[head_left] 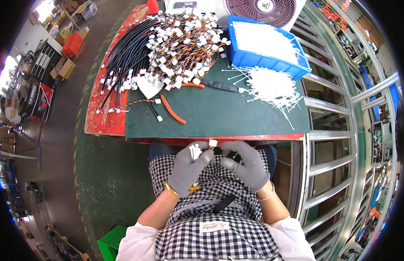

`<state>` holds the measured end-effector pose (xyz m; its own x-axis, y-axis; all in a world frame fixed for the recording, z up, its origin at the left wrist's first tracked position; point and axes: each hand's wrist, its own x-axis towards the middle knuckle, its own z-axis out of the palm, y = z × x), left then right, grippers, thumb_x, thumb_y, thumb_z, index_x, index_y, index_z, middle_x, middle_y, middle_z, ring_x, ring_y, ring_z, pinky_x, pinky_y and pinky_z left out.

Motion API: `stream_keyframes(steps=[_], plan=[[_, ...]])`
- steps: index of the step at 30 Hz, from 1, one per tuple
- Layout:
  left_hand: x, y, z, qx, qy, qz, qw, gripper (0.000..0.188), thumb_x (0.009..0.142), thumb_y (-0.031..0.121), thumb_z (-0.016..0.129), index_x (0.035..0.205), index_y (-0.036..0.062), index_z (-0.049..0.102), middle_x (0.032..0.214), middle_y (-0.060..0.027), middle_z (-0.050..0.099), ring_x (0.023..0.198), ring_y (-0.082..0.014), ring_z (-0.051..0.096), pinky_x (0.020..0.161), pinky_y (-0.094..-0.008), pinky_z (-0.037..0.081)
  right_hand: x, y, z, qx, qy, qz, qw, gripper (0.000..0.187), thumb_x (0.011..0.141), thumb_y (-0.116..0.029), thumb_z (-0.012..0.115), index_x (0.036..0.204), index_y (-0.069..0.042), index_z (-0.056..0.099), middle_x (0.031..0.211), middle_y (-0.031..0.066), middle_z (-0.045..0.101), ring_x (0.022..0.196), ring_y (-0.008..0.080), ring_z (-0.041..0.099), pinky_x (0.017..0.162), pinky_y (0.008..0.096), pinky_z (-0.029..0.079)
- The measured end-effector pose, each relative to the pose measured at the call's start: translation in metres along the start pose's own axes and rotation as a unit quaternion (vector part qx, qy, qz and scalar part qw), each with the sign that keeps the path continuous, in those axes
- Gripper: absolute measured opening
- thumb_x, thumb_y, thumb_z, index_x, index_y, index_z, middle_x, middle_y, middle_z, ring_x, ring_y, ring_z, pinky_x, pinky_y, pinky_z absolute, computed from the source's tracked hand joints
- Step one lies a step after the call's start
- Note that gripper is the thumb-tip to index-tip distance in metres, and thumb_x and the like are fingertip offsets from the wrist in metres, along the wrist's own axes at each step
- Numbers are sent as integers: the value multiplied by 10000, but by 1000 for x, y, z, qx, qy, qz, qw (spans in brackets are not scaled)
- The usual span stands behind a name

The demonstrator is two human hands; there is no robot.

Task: The person assembles wire harnesses by hand, attaching plastic connectors to multicolored wires.

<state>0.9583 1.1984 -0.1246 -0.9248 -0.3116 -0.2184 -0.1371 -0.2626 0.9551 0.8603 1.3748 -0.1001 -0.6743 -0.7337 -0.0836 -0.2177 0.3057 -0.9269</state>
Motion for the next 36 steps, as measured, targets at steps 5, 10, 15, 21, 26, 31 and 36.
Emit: stream_keyframes(steps=[5,10,15,21,26,31,36], plan=[[-1,-6,5,189,-35,76,978,229,885,48,663,1107,-5,641,931,-45,681,834,-112,629,754,-272,515,20,-19,6,-157,101,-182,965,475,819,-417,740,1154,-90,665,1149,138,616,1053,322,600,892,401,495],[0,-12,5,218,-44,76,972,216,882,104,676,1064,-8,645,892,-106,690,797,-189,665,724,-304,522,25,-12,7,-140,77,-231,960,322,834,-358,717,1044,-114,696,1133,120,629,1072,317,586,906,427,483],[-1,-11,7,222,-57,70,971,236,900,172,681,1052,-7,656,821,-126,697,749,-211,682,690,-337,521,22,-14,7,-57,98,-202,973,155,883,-199,659,972,-74,683,1052,114,673,948,275,625,845,375,498],[-1,13,10,-39,-62,-112,991,239,960,155,576,1098,-37,609,861,-78,668,519,-34,464,468,-203,381,12,-20,-22,280,294,-13,914,122,956,-96,558,1009,3,605,941,134,708,681,90,605,585,215,479],[1,12,6,-123,-70,-164,976,221,972,186,577,1079,-8,581,881,-82,652,457,-2,374,396,-177,304,3,-21,-30,288,316,-17,904,113,953,-82,553,1019,2,591,957,146,704,672,100,637,519,193,473],[2,11,12,-133,-56,-179,973,218,983,204,571,1068,4,565,881,-92,650,443,-8,371,394,-177,308,1,-23,-21,316,342,-67,882,119,969,-74,536,1061,-2,552,960,155,690,710,121,653,519,212,512],[2,9,11,-132,-54,-166,976,232,985,222,569,1063,3,567,858,-87,655,436,-8,365,391,-183,304,1,-18,-14,294,307,-97,900,123,976,-87,555,1062,0,549,960,148,686,749,119,656,548,208,524]])
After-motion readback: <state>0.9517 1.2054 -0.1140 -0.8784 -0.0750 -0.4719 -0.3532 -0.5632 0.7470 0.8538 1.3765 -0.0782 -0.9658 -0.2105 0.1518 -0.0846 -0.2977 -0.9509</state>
